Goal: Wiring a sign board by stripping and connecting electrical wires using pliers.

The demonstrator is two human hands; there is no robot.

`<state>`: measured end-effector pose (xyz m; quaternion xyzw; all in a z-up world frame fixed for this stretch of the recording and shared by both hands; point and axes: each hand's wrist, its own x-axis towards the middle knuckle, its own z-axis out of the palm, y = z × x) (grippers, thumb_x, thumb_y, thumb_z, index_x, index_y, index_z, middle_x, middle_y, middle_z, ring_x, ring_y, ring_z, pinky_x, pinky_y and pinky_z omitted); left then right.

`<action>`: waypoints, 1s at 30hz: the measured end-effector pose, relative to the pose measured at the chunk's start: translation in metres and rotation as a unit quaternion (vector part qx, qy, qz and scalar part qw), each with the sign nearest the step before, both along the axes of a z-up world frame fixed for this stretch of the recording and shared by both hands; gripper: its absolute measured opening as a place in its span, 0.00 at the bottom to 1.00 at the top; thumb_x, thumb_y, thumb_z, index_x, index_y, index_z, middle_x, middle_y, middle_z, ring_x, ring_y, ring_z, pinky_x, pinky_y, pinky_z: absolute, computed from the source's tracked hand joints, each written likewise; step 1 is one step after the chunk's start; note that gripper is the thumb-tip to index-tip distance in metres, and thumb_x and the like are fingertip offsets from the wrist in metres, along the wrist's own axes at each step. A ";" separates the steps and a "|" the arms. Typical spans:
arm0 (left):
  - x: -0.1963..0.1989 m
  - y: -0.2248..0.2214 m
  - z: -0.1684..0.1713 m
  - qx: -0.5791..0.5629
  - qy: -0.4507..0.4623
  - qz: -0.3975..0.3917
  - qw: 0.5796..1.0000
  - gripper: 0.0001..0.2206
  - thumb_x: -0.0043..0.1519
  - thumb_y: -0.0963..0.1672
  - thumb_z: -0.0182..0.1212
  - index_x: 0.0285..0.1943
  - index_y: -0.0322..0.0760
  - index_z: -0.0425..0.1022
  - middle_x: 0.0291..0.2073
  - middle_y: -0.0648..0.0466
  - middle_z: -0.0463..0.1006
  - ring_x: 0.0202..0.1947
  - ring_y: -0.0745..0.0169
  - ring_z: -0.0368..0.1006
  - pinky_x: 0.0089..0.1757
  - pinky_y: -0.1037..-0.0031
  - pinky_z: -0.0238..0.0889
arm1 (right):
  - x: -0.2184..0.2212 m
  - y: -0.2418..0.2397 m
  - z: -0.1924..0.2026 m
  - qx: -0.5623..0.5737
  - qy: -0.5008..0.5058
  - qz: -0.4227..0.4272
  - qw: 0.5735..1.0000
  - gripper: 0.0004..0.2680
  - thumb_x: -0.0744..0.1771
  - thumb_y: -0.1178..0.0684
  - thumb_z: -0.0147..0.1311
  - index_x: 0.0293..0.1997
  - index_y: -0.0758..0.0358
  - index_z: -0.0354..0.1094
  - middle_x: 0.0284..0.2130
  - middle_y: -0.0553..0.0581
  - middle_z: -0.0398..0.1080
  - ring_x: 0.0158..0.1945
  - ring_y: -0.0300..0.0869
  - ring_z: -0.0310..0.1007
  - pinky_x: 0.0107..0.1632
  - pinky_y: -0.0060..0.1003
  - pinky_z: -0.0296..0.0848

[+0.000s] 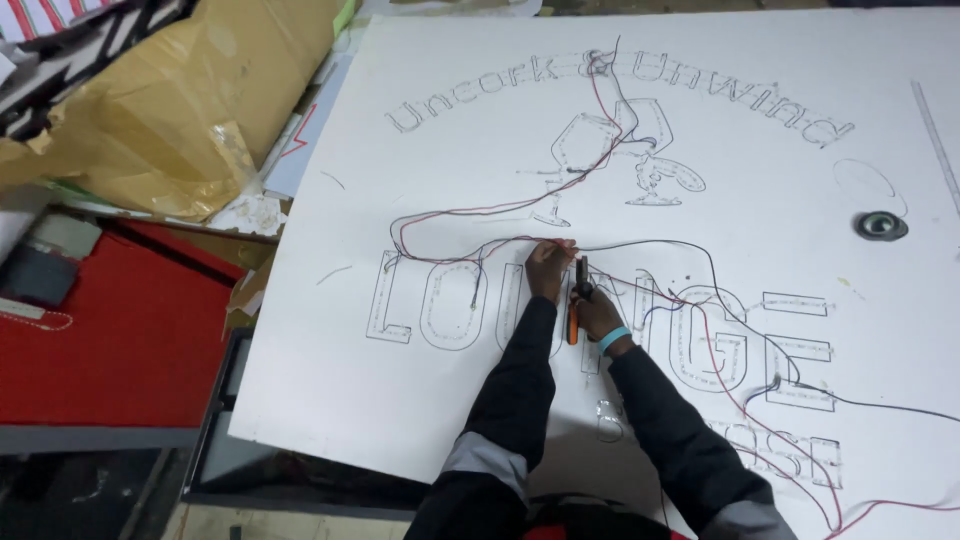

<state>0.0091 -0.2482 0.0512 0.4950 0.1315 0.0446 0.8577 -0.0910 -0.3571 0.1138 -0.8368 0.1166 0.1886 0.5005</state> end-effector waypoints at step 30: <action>0.011 -0.007 -0.026 -0.097 0.072 0.026 0.992 0.18 0.70 0.47 0.65 0.65 0.31 0.84 0.40 0.40 0.87 0.39 0.54 0.84 0.45 0.71 0.78 | 0.025 -0.008 -0.012 -0.106 -0.046 0.028 0.993 0.21 0.72 0.47 0.52 0.72 0.70 0.69 0.61 0.82 0.76 0.70 0.74 0.73 0.72 0.67 0.71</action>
